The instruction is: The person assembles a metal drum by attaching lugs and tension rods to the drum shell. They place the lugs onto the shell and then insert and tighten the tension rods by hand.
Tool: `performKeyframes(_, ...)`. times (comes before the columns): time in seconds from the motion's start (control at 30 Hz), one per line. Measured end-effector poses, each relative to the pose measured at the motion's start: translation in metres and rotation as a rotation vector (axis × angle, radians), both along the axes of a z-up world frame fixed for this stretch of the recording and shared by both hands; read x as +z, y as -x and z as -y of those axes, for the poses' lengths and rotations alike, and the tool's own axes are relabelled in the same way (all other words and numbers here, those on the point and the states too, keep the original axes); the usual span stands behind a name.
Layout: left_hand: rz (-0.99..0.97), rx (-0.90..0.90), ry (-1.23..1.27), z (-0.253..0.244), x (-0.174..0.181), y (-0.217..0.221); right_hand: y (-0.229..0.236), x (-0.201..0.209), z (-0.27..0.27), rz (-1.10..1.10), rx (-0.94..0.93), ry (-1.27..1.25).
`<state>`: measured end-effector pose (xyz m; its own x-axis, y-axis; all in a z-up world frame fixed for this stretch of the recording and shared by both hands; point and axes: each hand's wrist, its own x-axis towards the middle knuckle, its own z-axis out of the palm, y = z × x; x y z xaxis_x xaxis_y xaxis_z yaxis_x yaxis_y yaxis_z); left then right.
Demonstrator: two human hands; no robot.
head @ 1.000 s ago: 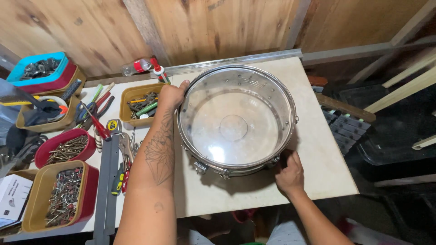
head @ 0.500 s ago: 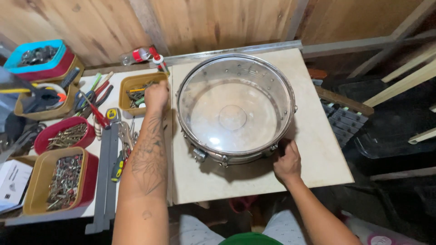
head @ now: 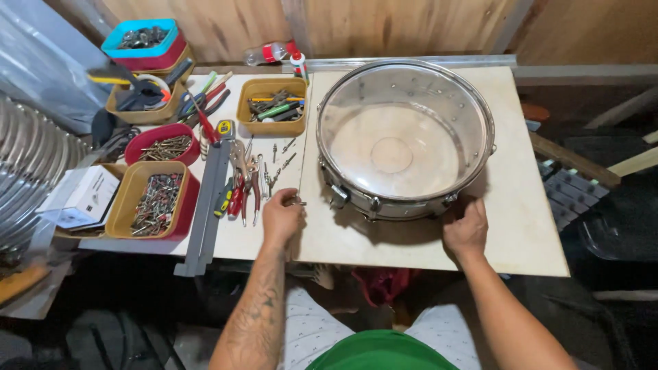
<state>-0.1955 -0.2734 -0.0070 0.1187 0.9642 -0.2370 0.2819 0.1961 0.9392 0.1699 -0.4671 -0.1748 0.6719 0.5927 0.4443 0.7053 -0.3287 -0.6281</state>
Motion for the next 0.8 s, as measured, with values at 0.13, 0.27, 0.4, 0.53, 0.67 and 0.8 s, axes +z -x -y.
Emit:
performKeyframes(0.13, -0.07, -0.119, -0.151, 0.029, 0.008, -0.018, 0.006, 0.008, -0.002, -0.007, -0.01, 0.013)
performKeyframes(0.27, -0.112, -0.343, -0.296, 0.043, 0.049, -0.042, 0.009, 0.011, -0.003, 0.008, -0.009, -0.022)
performKeyframes(0.4, 0.034, -0.326, -0.12, 0.049, 0.053, -0.069, 0.014, 0.015, -0.001, 0.0, -0.023, -0.016)
performKeyframes(0.53, -0.066, -0.293, -0.121, 0.072, 0.016, -0.084, 0.024, 0.032, 0.002, -0.054, -0.045, 0.015)
performKeyframes(0.67, -0.132, -0.125, -0.392, 0.089, -0.017, -0.092, 0.022, 0.034, 0.002, -0.078, -0.024, 0.084)
performKeyframes(0.8, 0.091, -0.015, -0.489, 0.082, -0.056, -0.105, 0.016, 0.021, 0.001, -0.048, -0.016, 0.046)
